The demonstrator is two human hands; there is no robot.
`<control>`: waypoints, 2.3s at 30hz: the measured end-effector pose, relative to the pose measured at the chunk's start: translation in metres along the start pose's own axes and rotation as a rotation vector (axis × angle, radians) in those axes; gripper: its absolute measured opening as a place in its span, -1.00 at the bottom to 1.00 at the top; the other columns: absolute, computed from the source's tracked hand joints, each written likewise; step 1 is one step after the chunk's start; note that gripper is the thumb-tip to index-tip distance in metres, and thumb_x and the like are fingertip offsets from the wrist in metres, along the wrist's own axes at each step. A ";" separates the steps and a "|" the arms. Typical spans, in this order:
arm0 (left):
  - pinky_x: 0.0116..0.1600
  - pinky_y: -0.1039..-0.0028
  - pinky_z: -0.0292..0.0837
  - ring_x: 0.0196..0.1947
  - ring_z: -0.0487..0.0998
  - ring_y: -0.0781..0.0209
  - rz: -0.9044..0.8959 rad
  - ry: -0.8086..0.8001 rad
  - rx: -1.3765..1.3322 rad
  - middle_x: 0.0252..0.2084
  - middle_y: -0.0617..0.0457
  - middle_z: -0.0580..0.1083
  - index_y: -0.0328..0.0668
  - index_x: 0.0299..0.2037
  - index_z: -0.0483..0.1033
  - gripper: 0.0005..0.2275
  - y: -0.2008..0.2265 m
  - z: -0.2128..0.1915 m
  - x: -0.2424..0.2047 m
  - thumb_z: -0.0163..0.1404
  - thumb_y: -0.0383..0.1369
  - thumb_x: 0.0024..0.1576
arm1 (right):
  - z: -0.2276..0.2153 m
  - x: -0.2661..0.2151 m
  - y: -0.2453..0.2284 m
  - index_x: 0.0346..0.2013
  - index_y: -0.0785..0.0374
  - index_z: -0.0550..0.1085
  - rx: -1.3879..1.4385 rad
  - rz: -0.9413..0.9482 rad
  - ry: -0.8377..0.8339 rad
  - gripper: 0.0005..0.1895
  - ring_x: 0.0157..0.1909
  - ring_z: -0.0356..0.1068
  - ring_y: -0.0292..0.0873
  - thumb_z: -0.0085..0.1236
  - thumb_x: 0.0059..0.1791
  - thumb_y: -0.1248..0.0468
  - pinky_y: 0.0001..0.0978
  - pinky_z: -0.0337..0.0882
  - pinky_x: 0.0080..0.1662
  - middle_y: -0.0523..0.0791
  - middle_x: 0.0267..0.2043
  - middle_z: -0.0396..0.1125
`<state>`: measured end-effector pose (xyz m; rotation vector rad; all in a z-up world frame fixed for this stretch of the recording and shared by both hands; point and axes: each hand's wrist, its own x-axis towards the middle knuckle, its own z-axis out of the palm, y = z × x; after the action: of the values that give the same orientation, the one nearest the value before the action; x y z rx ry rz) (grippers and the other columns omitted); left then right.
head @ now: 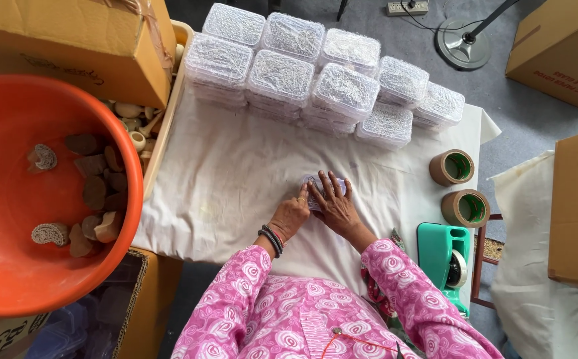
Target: The person wipes small decorative items with a cloth, places them into a clear plastic container, closes the lid, and wraps the container in bubble wrap. They then secure the bubble wrap with tape.
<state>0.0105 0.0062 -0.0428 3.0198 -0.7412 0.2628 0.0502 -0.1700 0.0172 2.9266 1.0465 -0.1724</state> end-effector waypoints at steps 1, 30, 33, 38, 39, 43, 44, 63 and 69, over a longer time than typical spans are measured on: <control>-0.28 0.51 0.62 -0.38 0.61 0.23 0.003 -0.002 -0.002 0.30 -0.32 0.39 -0.48 -0.08 0.60 -0.74 0.001 0.001 -0.001 0.03 -0.57 0.02 | 0.001 -0.001 -0.001 0.52 -0.06 -0.01 0.002 0.003 -0.002 -0.03 0.60 -0.32 0.12 0.20 -0.08 -0.16 0.32 -0.33 0.43 0.02 0.61 -0.29; 0.48 -0.02 -0.03 0.53 0.02 0.05 -0.185 0.078 -0.338 0.54 0.05 0.07 -0.02 0.44 0.17 -0.34 0.012 -0.058 -0.020 0.04 -0.07 0.12 | -0.042 -0.196 -0.019 0.15 0.30 0.44 0.802 0.652 0.473 -0.50 -0.01 0.46 0.00 0.30 -0.04 0.20 -0.22 0.45 0.04 0.02 0.03 0.40; 0.56 -0.04 -0.09 0.58 0.00 0.14 -0.126 -0.056 -0.171 0.60 0.17 0.03 0.29 0.52 0.08 -0.39 0.005 -0.028 -0.014 -0.07 -0.09 0.22 | -0.067 -0.245 -0.012 -0.04 0.30 0.53 0.706 0.756 0.709 -0.70 -0.17 0.51 -0.03 0.27 -0.04 0.27 -0.28 0.49 -0.09 0.00 -0.13 0.47; 0.57 -0.10 -0.12 0.60 -0.03 0.12 -0.141 -0.060 -0.196 0.63 0.26 0.01 0.41 0.54 0.07 -0.44 -0.008 -0.017 -0.005 -0.08 -0.15 0.30 | -0.007 -0.376 0.040 -0.23 0.31 0.56 0.593 1.397 0.983 -0.92 -0.38 0.50 -0.17 0.18 0.03 0.35 -0.34 0.47 -0.26 -0.07 -0.38 0.48; 0.57 -0.12 -0.12 0.61 -0.04 0.12 -0.164 -0.060 -0.234 0.64 0.26 0.00 0.43 0.54 0.06 -0.43 -0.009 -0.020 -0.003 -0.08 -0.17 0.30 | 0.005 -0.401 0.050 -0.21 0.30 0.56 0.657 1.575 1.084 -0.90 -0.35 0.51 -0.24 0.18 0.09 0.31 -0.37 0.49 -0.27 -0.09 -0.33 0.50; 0.54 -0.18 -0.13 0.61 -0.06 0.08 -0.193 -0.070 -0.245 0.63 0.23 -0.03 0.40 0.54 0.05 -0.39 -0.001 -0.028 -0.004 -0.05 -0.19 0.26 | 0.149 -0.487 0.077 -0.14 0.26 0.61 0.657 1.667 0.755 -0.81 -0.26 0.53 -0.16 0.27 0.02 0.22 -0.28 0.52 -0.16 -0.06 -0.30 0.53; 0.53 -0.20 -0.12 0.61 -0.07 0.06 -0.203 -0.084 -0.256 0.63 0.22 -0.05 0.39 0.54 0.03 -0.38 0.001 -0.029 -0.004 -0.05 -0.18 0.24 | 0.166 -0.487 0.075 -0.09 0.24 0.61 0.582 1.623 0.602 -0.69 -0.15 0.51 -0.09 0.33 -0.06 0.17 -0.20 0.49 -0.05 -0.04 -0.23 0.52; 0.49 -0.24 -0.12 0.59 -0.23 0.07 -0.218 -0.237 -0.284 0.62 0.22 -0.22 0.34 0.54 -0.12 -0.19 0.002 -0.048 0.001 0.09 -0.08 0.08 | 0.099 -0.496 0.102 -0.20 0.35 0.58 0.640 1.528 0.909 -0.82 -0.25 0.43 0.00 0.06 0.07 0.32 -0.15 0.42 -0.18 0.06 -0.20 0.46; 0.48 -0.24 -0.19 0.58 -0.11 0.07 -0.163 -0.133 -0.395 0.57 0.02 -0.03 0.00 0.43 0.15 -0.22 0.033 -0.081 0.014 0.14 0.12 0.06 | -0.042 -0.435 0.081 -0.20 0.34 0.46 1.302 1.294 1.341 -0.86 -0.31 0.46 -0.28 -0.08 0.12 0.35 -0.41 0.51 -0.21 -0.09 -0.23 0.48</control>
<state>-0.0053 -0.0241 0.0389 2.7144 -0.4799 -0.0812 -0.2290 -0.5043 0.1081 3.5372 -2.1297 1.8244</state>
